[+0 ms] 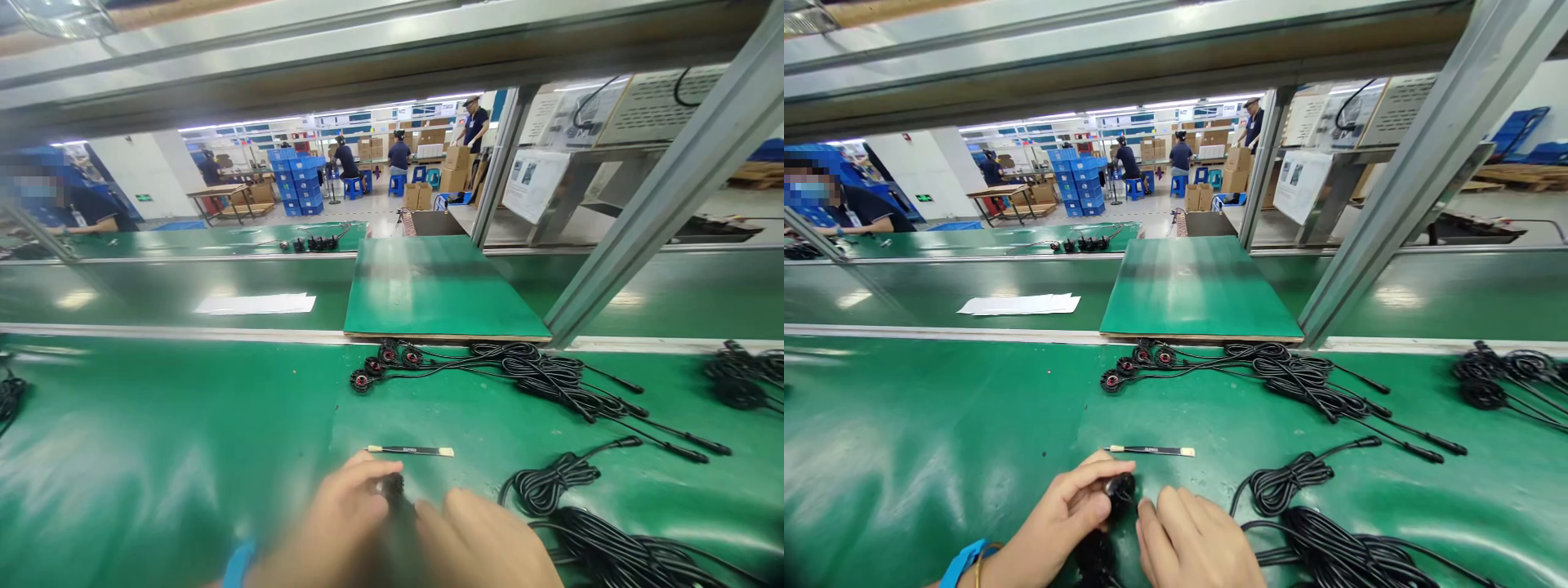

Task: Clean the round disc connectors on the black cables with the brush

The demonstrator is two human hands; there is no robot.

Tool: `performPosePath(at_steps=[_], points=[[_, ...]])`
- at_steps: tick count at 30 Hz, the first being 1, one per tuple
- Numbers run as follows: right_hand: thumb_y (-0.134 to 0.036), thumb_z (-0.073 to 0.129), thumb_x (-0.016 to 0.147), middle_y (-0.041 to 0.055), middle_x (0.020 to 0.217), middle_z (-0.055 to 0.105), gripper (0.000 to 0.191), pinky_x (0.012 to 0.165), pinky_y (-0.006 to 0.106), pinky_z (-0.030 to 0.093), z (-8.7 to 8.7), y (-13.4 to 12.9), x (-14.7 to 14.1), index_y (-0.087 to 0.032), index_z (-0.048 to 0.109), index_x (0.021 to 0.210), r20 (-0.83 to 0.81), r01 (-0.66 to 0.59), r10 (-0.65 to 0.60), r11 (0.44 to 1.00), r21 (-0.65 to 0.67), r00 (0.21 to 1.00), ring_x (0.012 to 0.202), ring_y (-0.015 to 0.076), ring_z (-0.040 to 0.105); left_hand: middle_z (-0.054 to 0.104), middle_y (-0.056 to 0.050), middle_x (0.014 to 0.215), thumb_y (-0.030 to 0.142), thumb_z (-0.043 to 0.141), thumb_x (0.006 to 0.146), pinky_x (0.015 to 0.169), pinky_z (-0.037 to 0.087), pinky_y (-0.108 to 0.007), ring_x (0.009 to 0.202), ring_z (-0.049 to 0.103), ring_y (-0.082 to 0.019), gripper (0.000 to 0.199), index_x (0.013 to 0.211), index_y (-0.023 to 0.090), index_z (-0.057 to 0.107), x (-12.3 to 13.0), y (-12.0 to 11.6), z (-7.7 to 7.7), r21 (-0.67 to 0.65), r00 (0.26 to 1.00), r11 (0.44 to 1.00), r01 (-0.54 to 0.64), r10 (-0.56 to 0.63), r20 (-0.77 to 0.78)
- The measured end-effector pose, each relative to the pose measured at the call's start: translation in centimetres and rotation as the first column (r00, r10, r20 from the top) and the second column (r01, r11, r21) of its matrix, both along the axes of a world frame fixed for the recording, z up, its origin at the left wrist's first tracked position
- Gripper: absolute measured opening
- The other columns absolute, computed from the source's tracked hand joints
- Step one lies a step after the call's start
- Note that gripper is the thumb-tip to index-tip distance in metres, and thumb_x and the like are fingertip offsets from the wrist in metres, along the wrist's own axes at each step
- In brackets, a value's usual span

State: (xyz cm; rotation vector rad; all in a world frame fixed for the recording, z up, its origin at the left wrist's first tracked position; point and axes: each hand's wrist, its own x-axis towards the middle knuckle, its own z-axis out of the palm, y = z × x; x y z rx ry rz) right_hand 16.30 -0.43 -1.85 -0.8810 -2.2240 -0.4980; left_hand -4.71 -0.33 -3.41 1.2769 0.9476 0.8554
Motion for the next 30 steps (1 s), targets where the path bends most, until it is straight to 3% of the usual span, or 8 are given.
performPosePath(at_steps=[6,11,18,30], points=[[-0.013,0.039,0.098,-0.0037,0.057,0.038,0.029,0.051,0.033,0.018,-0.8,-0.5,-0.3,-0.021,0.052,0.073,-0.019,0.058,-0.059,0.995,-0.082,0.998,0.046,0.0136,0.032,0.049,-0.01,0.133,0.047,0.048,0.095,0.079,0.052,-0.035,0.086,0.061,-0.019,0.042,0.132,0.031,0.057,0.0,-0.3,0.1,-0.011,0.999,0.999,0.034,-0.034,-0.009],[-0.008,0.034,0.098,-0.0029,0.059,0.041,0.031,0.051,0.032,0.019,-0.7,-0.5,-0.3,-0.02,0.049,0.075,0.063,0.035,-0.033,0.999,-0.029,0.997,0.048,0.014,0.038,0.052,-0.009,0.117,0.05,0.05,0.093,0.074,0.051,-0.033,0.08,0.059,-0.018,0.043,0.129,0.029,0.061,0.6,-0.2,0.6,0.014,0.999,0.999,0.035,-0.034,-0.037],[-0.005,0.037,0.092,-0.0043,0.056,0.039,0.024,0.046,0.03,0.021,-1.4,-0.8,-0.8,-0.02,0.048,0.078,0.116,0.045,-0.041,0.999,-0.029,0.992,0.043,0.0118,0.036,0.059,-0.008,0.115,0.04,0.053,0.091,0.09,0.046,-0.036,0.099,0.054,-0.024,0.035,0.12,0.025,0.065,1.4,-0.4,1.0,-0.012,0.985,0.998,-0.061,0.058,-0.165],[-0.012,0.047,0.088,-0.003,0.06,0.045,0.012,0.047,0.028,0.024,-2.8,-1.1,-0.8,-0.019,0.057,0.09,0.169,0.033,-0.01,0.991,-0.132,0.986,0.047,0.0124,0.042,0.059,-0.003,0.098,0.025,0.04,0.091,0.078,0.042,-0.03,0.085,0.053,-0.019,0.03,0.114,0.022,0.06,1.6,-0.5,0.9,-0.129,0.977,0.991,-0.044,0.016,-0.215]])
